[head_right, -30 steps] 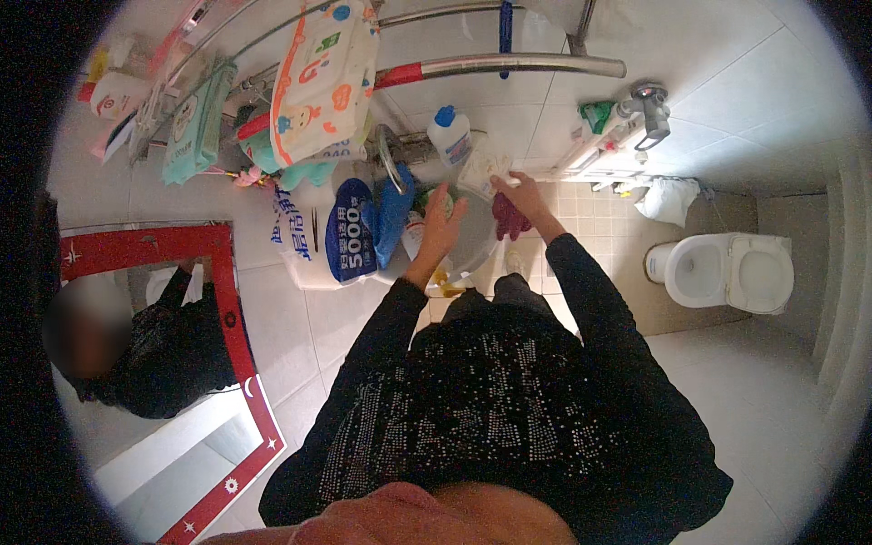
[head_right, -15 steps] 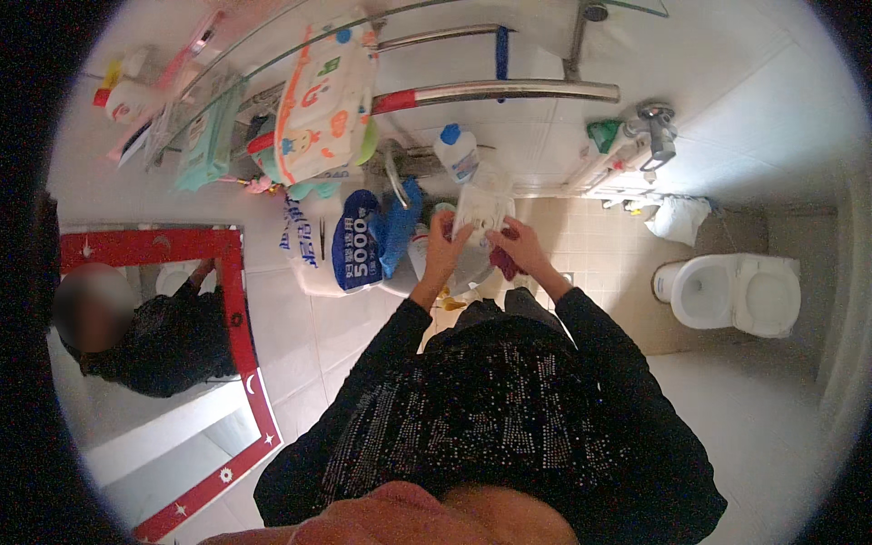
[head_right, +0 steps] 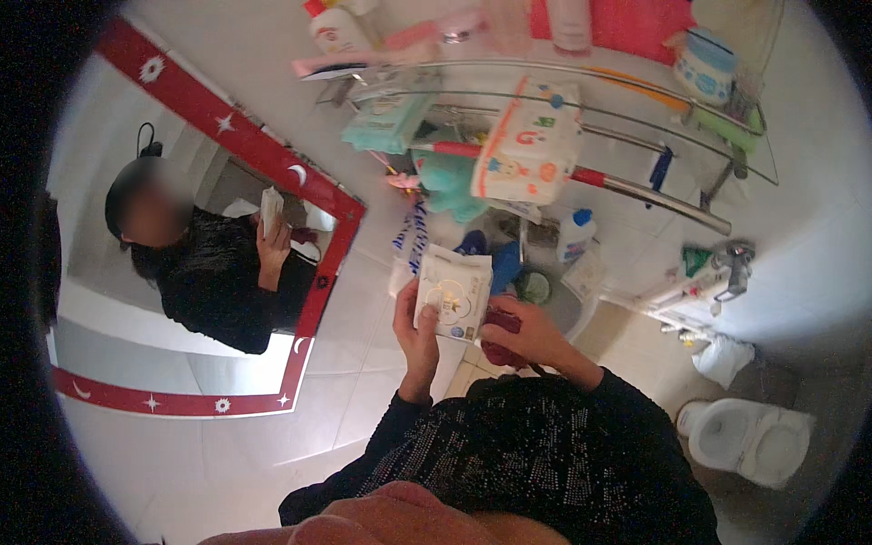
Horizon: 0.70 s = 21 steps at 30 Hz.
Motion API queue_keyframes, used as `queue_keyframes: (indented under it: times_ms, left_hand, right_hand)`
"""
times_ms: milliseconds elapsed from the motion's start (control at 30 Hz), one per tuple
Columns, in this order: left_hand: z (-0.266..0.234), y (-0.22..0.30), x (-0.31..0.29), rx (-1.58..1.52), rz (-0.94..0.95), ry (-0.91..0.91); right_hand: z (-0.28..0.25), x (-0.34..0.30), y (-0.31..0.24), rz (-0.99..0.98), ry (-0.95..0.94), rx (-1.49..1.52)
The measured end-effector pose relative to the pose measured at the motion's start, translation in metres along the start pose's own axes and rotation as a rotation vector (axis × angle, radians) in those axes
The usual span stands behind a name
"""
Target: The person repeatedly wipes the surfaces of several small rectangular packages with a pink cloth in a bathroom. They pick up each package from a shelf, wipe it on multiple sides, and place it back on the shelf, repeating this process for multiple items.
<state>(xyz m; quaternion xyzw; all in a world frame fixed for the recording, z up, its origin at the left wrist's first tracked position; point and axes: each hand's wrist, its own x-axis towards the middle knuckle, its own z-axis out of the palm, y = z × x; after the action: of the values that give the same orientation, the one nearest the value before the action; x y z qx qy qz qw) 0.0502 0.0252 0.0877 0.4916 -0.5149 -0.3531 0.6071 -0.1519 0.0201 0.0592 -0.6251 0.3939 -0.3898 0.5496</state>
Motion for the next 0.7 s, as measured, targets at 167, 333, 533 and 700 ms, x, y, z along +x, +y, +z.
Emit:
queue_keyframes:
  times_ms: [167,333,533,700]
  left_hand:
    - [-0.018,0.044,0.038,0.044,0.213,0.072]
    - [-0.025,0.081,0.106,0.262,0.601,-0.065]
    - [-0.038,0.08,0.185,0.275,0.546,-0.031]
    - [-0.032,0.061,0.24,0.646,0.832,-0.084]
  right_hand:
    - [0.026,0.047,-0.068,-0.027,-0.037,0.28]
    - [0.024,0.095,-0.09,-0.07,0.107,0.478]
    - [0.02,0.135,-0.119,-0.055,0.227,0.781]
    - [0.026,0.159,-0.126,-0.079,0.338,0.871]
